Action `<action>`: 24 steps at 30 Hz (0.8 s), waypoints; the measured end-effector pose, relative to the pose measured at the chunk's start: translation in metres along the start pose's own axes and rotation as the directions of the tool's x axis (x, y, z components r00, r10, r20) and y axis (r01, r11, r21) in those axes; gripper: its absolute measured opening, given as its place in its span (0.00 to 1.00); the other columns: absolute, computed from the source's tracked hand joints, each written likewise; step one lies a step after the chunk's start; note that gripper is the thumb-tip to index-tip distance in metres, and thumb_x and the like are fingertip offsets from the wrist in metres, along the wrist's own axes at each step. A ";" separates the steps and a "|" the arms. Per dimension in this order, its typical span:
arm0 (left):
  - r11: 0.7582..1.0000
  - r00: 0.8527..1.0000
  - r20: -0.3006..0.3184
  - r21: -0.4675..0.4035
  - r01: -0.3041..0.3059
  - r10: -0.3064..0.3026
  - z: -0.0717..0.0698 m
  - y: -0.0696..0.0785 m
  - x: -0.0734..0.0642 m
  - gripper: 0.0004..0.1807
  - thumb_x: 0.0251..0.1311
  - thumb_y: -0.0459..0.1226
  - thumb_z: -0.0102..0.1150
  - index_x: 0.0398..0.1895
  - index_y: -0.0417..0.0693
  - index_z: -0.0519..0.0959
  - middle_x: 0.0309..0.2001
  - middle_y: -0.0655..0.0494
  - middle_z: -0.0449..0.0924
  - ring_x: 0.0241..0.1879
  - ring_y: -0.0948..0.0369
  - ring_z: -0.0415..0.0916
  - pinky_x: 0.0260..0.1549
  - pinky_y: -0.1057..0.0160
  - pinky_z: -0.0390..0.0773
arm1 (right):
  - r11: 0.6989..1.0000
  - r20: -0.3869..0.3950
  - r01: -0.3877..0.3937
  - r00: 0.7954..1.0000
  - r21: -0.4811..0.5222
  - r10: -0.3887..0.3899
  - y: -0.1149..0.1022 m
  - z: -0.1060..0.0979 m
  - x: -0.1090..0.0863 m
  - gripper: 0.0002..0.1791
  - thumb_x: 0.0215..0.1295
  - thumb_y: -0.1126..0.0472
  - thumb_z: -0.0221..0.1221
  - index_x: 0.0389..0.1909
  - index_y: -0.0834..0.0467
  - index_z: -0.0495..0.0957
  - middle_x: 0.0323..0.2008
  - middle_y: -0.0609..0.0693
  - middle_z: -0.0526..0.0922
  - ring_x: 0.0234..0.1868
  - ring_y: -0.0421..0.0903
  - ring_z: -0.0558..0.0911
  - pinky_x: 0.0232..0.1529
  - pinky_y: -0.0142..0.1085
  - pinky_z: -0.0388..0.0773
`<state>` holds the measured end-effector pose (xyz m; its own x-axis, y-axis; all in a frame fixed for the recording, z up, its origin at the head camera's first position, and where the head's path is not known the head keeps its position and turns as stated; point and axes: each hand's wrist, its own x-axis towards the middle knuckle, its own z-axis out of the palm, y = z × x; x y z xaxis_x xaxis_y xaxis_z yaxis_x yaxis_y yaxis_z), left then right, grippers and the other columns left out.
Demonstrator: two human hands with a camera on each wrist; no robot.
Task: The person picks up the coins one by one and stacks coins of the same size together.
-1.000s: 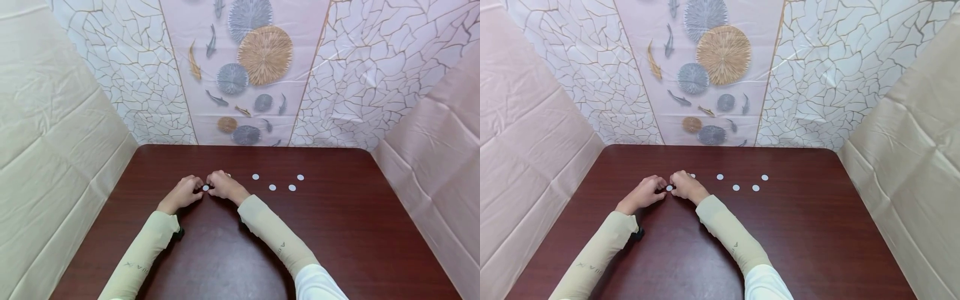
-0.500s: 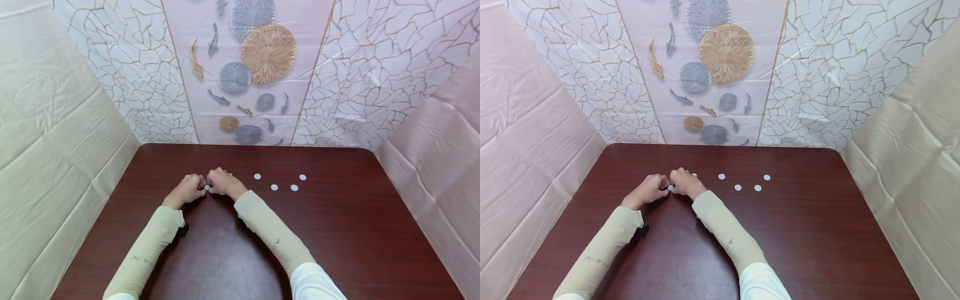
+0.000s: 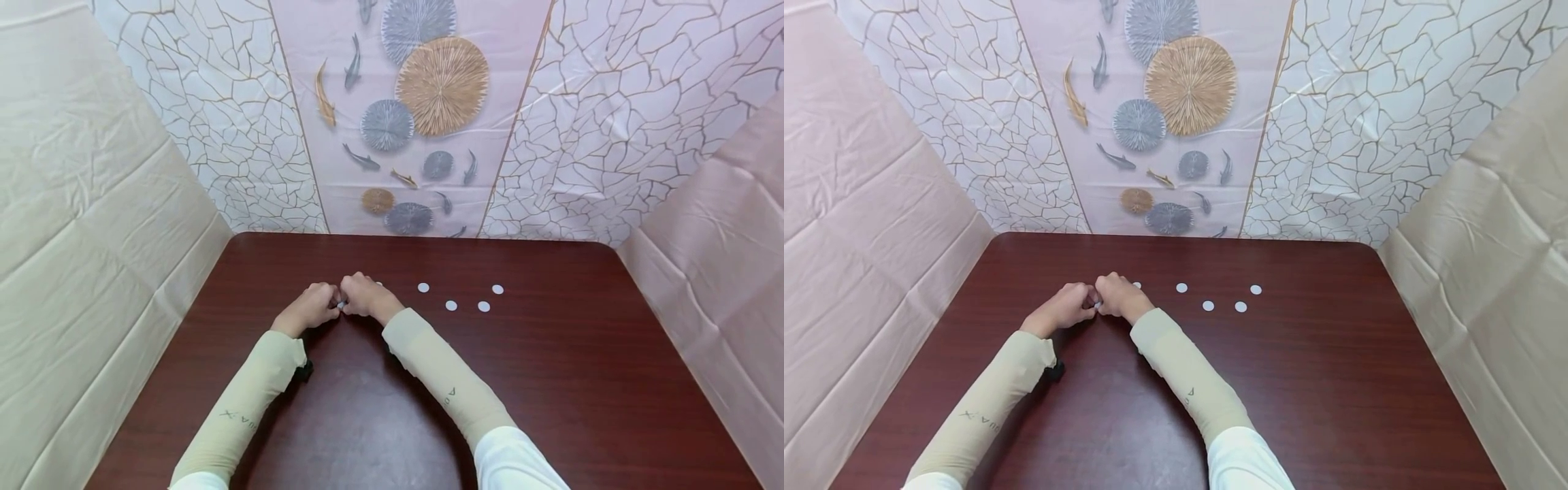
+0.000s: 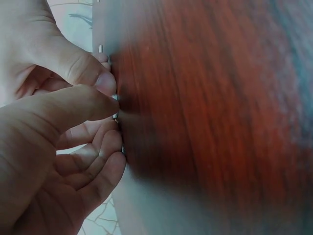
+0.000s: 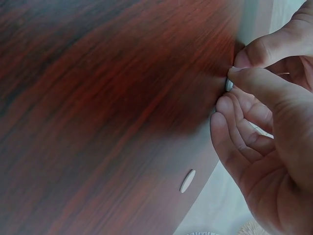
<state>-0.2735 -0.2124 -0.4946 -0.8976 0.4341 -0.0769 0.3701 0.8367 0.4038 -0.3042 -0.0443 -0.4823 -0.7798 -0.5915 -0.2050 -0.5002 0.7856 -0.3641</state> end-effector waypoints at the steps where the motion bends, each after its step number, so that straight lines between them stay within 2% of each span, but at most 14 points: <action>1: 1.000 1.000 0.004 0.002 -0.005 0.005 0.001 0.000 0.000 0.05 0.64 0.31 0.66 0.41 0.40 0.83 0.39 0.49 0.84 0.40 0.56 0.80 0.42 0.57 0.82 | 1.000 0.001 0.008 1.000 0.001 -0.008 0.001 0.000 -0.001 0.02 0.70 0.58 0.69 0.37 0.51 0.86 0.37 0.44 0.86 0.36 0.43 0.84 0.42 0.42 0.80; 8: 0.999 0.999 0.023 -0.010 -0.045 0.045 0.005 0.004 -0.006 0.05 0.64 0.31 0.66 0.42 0.41 0.82 0.38 0.50 0.82 0.37 0.58 0.77 0.41 0.58 0.80 | 0.993 0.007 0.116 0.993 -0.023 -0.116 0.007 0.005 -0.009 0.08 0.69 0.59 0.70 0.28 0.51 0.86 0.30 0.44 0.84 0.30 0.40 0.79 0.36 0.33 0.75; 11: 0.997 0.997 0.010 -0.016 -0.074 0.075 0.009 0.009 -0.010 0.06 0.63 0.31 0.66 0.41 0.40 0.83 0.37 0.51 0.82 0.37 0.59 0.77 0.40 0.59 0.80 | 0.987 0.011 0.155 0.988 -0.031 -0.155 0.008 0.006 -0.017 0.11 0.68 0.60 0.70 0.25 0.52 0.84 0.25 0.42 0.79 0.27 0.38 0.75 0.32 0.29 0.72; 17: 0.993 0.994 -0.006 -0.054 -0.107 0.107 0.018 0.022 -0.021 0.05 0.61 0.31 0.67 0.39 0.41 0.82 0.35 0.51 0.81 0.36 0.61 0.74 0.37 0.62 0.77 | 0.975 -0.006 0.220 0.975 -0.022 -0.220 0.011 0.009 -0.040 0.18 0.66 0.63 0.70 0.19 0.54 0.76 0.16 0.40 0.68 0.21 0.36 0.68 0.27 0.28 0.66; 24: 0.990 0.992 0.000 -0.065 -0.127 0.127 0.028 0.041 -0.035 0.04 0.62 0.32 0.68 0.38 0.42 0.82 0.35 0.53 0.79 0.34 0.63 0.72 0.35 0.65 0.75 | 0.968 -0.020 0.248 0.968 -0.027 -0.249 0.013 0.014 -0.068 0.12 0.62 0.63 0.72 0.22 0.53 0.81 0.19 0.40 0.74 0.23 0.35 0.71 0.29 0.29 0.69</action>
<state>-0.2206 -0.1841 -0.5005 -0.8434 0.5367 -0.0247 0.4644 0.7513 0.4689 -0.2526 0.0033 -0.4861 -0.6384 -0.7645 -0.0899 -0.6878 0.6189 -0.3793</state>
